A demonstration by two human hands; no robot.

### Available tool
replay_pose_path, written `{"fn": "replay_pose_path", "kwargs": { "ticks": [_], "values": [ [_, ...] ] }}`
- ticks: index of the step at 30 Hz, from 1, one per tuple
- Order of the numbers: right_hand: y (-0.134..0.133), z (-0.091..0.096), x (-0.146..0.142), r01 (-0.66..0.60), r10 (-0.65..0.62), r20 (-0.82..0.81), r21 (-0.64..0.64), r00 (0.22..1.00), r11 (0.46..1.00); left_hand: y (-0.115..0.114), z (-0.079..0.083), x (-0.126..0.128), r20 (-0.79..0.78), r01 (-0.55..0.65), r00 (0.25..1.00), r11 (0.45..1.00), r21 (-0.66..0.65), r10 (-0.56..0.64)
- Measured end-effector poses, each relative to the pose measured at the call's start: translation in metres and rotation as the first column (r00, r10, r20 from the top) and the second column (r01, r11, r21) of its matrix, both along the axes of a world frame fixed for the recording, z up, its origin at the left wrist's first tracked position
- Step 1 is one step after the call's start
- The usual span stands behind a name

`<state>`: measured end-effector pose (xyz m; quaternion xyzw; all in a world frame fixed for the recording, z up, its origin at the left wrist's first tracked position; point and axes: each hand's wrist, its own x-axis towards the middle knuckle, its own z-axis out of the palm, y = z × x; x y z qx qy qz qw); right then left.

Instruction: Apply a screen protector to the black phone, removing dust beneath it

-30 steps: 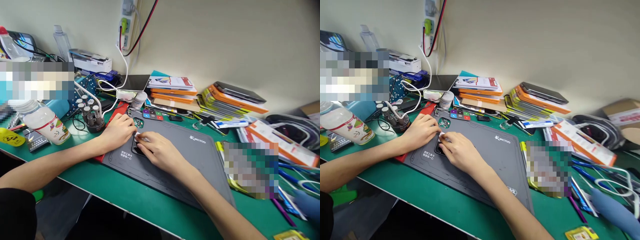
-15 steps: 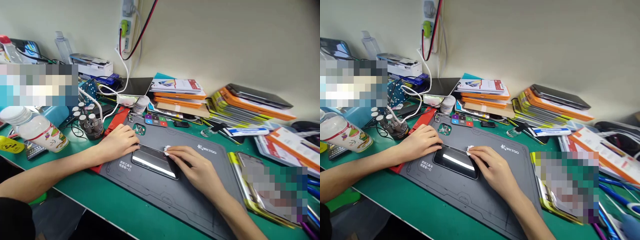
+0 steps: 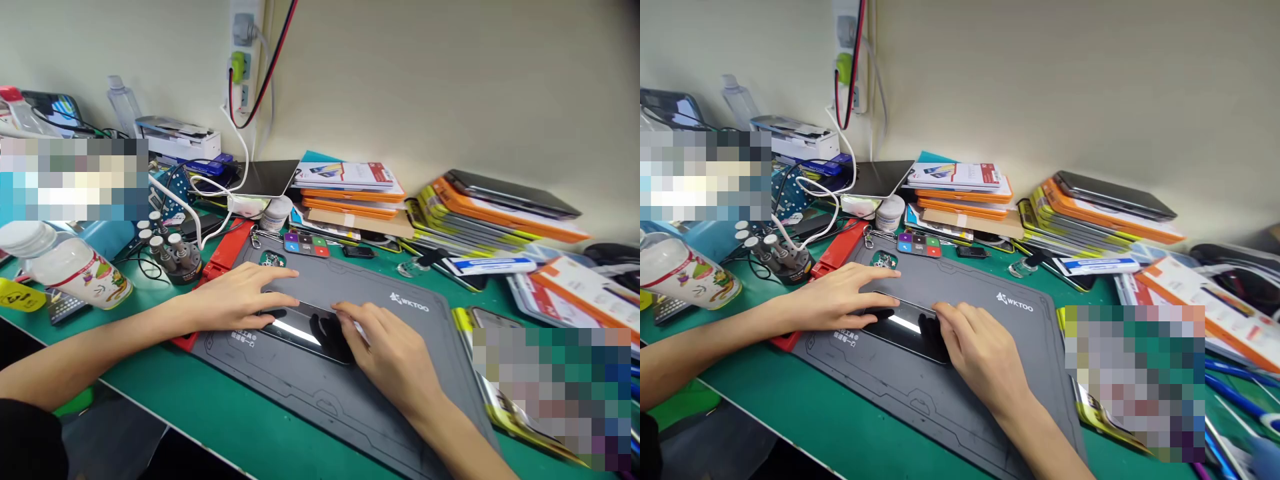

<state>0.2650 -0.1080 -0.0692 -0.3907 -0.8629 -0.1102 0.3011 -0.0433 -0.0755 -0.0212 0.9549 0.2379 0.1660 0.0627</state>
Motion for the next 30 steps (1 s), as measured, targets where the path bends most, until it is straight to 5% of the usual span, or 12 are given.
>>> {"fn": "replay_pose_path", "kwargs": {
  "ticks": [9,16,23,30],
  "values": [
    [0.008,-0.008,0.006,-0.026,0.024,0.073,0.030,0.997,0.999,0.000,-0.014,-0.004,-0.012,0.111,0.994,0.992,0.067,-0.111],
    [0.009,-0.005,0.040,-0.019,0.062,0.178,-0.233,0.982,0.972,-0.003,-0.014,-0.005,-0.028,0.166,0.986,0.980,0.110,-0.164],
    [-0.011,-0.011,0.026,0.008,-0.016,0.258,0.032,0.966,0.999,-0.004,-0.015,-0.004,-0.055,0.105,0.993,0.994,0.037,-0.103],
    [-0.012,0.005,0.023,-0.119,0.084,0.319,0.091,0.944,0.989,-0.007,-0.013,-0.003,-0.141,0.143,0.983,0.976,0.163,-0.121]
  ]
}}
